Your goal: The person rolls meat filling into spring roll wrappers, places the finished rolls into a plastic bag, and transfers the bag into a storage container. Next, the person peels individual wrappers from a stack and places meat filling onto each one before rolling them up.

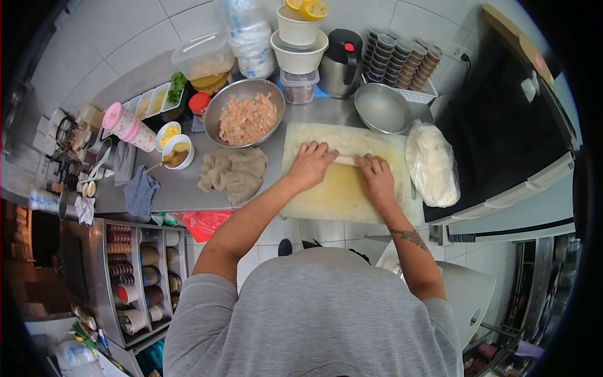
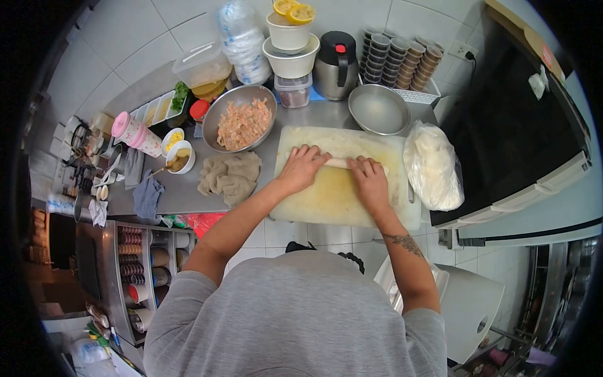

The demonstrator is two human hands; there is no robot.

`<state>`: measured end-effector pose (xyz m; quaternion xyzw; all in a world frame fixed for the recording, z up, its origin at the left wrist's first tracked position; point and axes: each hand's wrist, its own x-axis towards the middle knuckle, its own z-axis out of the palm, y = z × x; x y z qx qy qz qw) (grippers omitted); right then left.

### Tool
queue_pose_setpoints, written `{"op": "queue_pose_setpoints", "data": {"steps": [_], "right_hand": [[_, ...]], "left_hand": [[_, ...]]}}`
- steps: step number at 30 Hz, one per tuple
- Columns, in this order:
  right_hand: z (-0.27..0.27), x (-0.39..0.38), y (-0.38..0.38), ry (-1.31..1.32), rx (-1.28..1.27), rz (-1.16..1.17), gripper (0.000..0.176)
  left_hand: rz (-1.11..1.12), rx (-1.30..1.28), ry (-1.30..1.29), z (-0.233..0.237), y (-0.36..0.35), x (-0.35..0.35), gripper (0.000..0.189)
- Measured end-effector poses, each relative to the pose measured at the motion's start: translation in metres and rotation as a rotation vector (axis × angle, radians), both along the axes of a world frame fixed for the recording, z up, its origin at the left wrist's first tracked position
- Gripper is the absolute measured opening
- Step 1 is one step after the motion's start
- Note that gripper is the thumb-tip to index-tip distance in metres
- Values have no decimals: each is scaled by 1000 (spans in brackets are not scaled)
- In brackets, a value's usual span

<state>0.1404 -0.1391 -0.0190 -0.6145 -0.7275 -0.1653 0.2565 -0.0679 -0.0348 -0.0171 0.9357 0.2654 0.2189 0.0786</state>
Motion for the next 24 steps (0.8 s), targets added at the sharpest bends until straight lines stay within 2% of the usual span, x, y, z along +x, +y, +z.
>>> {"op": "queue_pose_setpoints", "data": {"steps": [5,8,11,14,17,20,24], "right_hand": [[6,-3,5,64,-72,34,44],[9,4,11,117,-155,51,41],[13,8,19,212,-274,38,40],[12,6,22,204,-253,2,40],[13,-3,14,27,-81,55,42],[3,-3,15,4,-34,15,44],[6,3,21,32,-149,12,44]], "left_hand": [[51,32,-95,-2,0,4,48],[62,105,10,-1,-6,1,48],[62,144,-51,-7,-2,2,48],[49,82,-20,-4,4,2,49],[34,76,2,-3,10,4,47],[32,-7,44,-4,16,7,43],[34,20,-28,0,18,6,43]]}}
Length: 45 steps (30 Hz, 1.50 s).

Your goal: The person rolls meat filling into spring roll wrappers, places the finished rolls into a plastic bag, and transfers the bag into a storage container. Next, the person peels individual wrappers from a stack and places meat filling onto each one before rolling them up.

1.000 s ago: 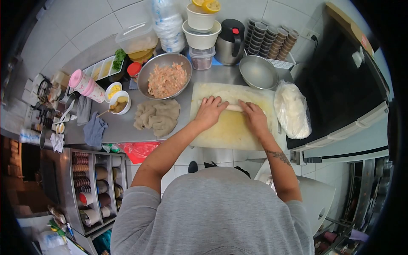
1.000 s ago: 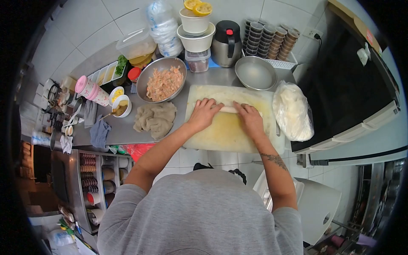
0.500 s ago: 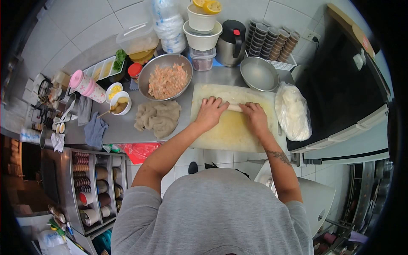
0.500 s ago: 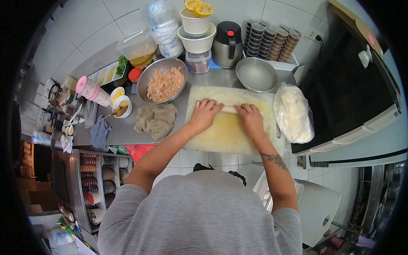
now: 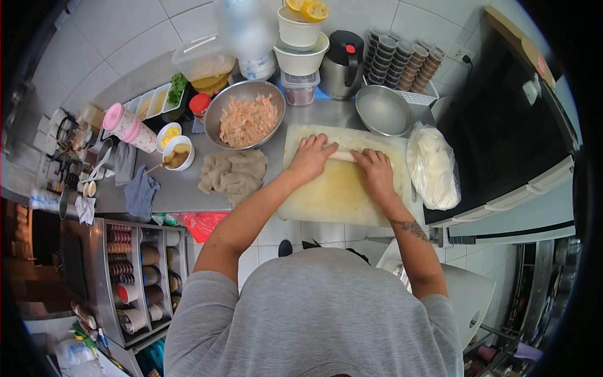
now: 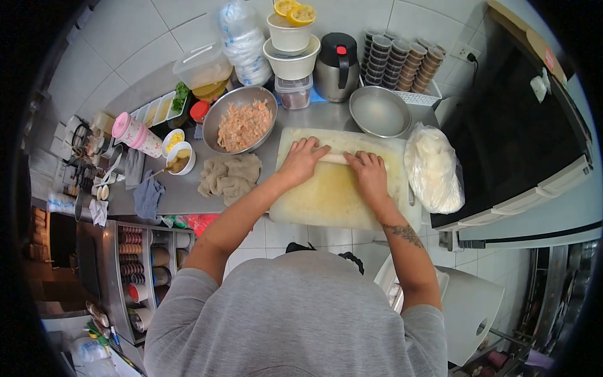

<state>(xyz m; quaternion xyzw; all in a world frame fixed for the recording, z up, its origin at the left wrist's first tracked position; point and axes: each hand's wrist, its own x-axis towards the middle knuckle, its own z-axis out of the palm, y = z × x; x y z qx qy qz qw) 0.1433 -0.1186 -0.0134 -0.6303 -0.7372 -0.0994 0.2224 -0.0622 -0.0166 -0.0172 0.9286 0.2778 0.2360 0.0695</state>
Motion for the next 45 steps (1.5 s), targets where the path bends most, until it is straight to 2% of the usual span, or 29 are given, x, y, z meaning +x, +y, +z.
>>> {"op": "queue_pose_setpoints", "data": {"steps": [5,8,11,17,20,23,26,29,35,38,41,45], "right_hand": [[16,7,7,196,-264,4,42],[9,-1,5,278,40,-71,42],[-3,5,0,-8,130,58,42],[8,7,6,14,60,59,41],[10,11,11,51,-1,71,40],[10,13,15,71,-40,66,39],[8,18,20,92,-110,64,41],[6,7,22,-45,128,82,42],[1,-2,23,-43,67,73,43],[1,2,29,-19,8,74,43],[6,7,36,63,-125,67,43],[5,3,42,42,-25,68,44]], "left_hand": [[17,120,3,-3,-6,-3,42],[7,108,22,-1,-2,-4,41],[12,107,51,2,1,-2,40],[-11,-30,48,0,15,2,38],[2,30,-19,-2,12,0,38],[7,217,16,-3,5,-4,38],[12,228,22,-9,12,-2,38],[15,195,66,-4,14,1,38],[-22,10,72,-3,30,4,39],[-21,40,-36,-4,30,5,37],[17,182,59,4,17,2,36],[-12,209,8,-5,22,4,33]]}}
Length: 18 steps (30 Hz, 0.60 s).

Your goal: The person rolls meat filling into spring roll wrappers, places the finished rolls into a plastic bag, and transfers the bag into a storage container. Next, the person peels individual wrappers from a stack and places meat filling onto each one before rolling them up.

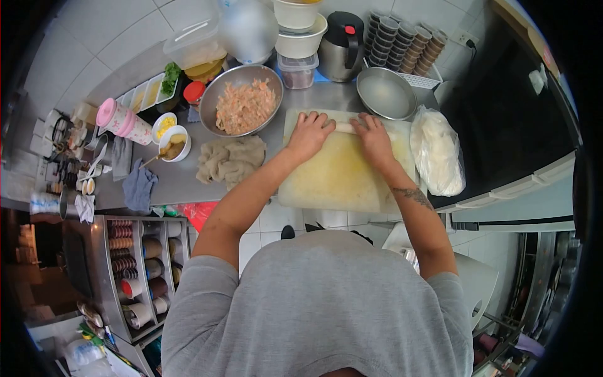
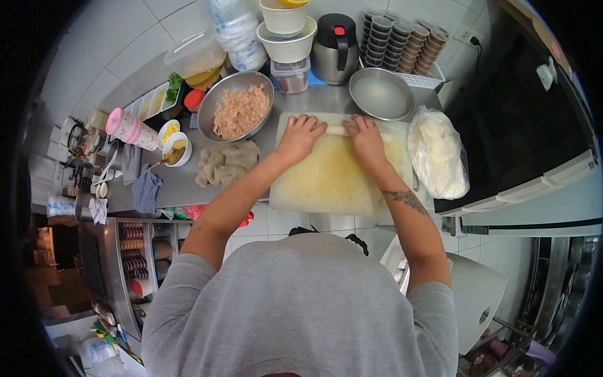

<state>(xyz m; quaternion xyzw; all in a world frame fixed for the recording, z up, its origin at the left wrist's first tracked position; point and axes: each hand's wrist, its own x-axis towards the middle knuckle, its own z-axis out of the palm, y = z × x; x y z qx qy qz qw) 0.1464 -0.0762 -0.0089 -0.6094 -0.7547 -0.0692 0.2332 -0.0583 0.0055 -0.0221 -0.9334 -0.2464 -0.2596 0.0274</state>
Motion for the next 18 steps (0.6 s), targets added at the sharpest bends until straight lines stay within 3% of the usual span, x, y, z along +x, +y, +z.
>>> {"op": "queue_pose_setpoints", "data": {"steps": [6,14,18], "right_hand": [[-13,-13,3,-82,120,3,44],[-2,-4,22,44,-160,-4,44],[-7,-5,28,-38,-5,2,43]], "left_hand": [[-15,-70,43,1,15,4,33],[9,-18,70,4,15,9,48],[-3,-17,73,-3,18,11,47]]}}
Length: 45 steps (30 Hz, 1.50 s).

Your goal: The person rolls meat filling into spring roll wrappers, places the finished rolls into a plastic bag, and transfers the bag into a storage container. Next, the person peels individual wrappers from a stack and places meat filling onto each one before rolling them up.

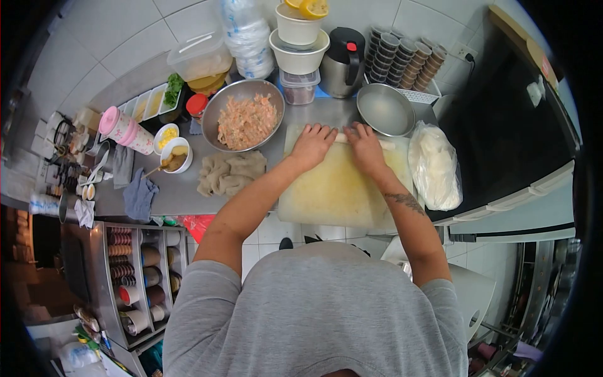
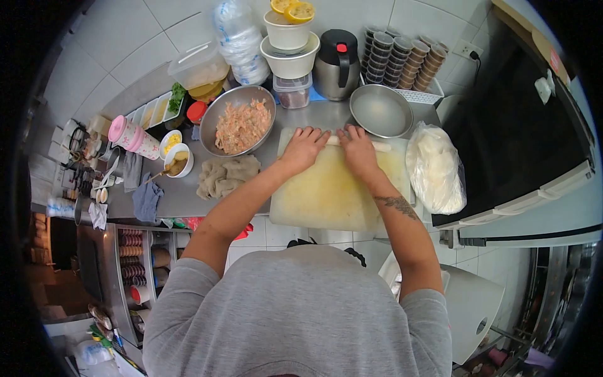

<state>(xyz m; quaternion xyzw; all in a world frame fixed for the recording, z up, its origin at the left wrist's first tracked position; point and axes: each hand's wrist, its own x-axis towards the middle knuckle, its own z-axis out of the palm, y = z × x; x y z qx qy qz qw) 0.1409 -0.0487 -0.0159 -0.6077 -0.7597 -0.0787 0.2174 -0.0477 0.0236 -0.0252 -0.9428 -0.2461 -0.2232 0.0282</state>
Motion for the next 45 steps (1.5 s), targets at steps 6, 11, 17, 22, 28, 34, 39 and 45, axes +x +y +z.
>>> {"op": "queue_pose_setpoints", "data": {"steps": [6,11,17,22,28,34,39,45], "right_hand": [[-6,-13,0,19,-16,-9,42],[3,-12,-1,52,-60,25,44],[4,-18,-8,43,-119,-48,32],[39,-42,-30,318,-231,-263,23],[75,-71,-42,842,-44,-94,26],[100,-78,-55,1261,-58,-65,19],[107,-75,-70,1267,-85,-43,18],[119,-71,-81,1264,38,8,15]], "left_hand": [[10,-79,54,1,11,5,39],[46,-302,223,21,9,12,35],[-88,-762,353,75,8,8,32],[-78,-601,325,135,0,-17,36],[-222,-509,61,208,-31,-19,30],[-347,-501,-26,242,-54,-18,25],[-338,-646,-100,240,-59,-16,19],[-292,-665,-75,239,-74,1,17]]}}
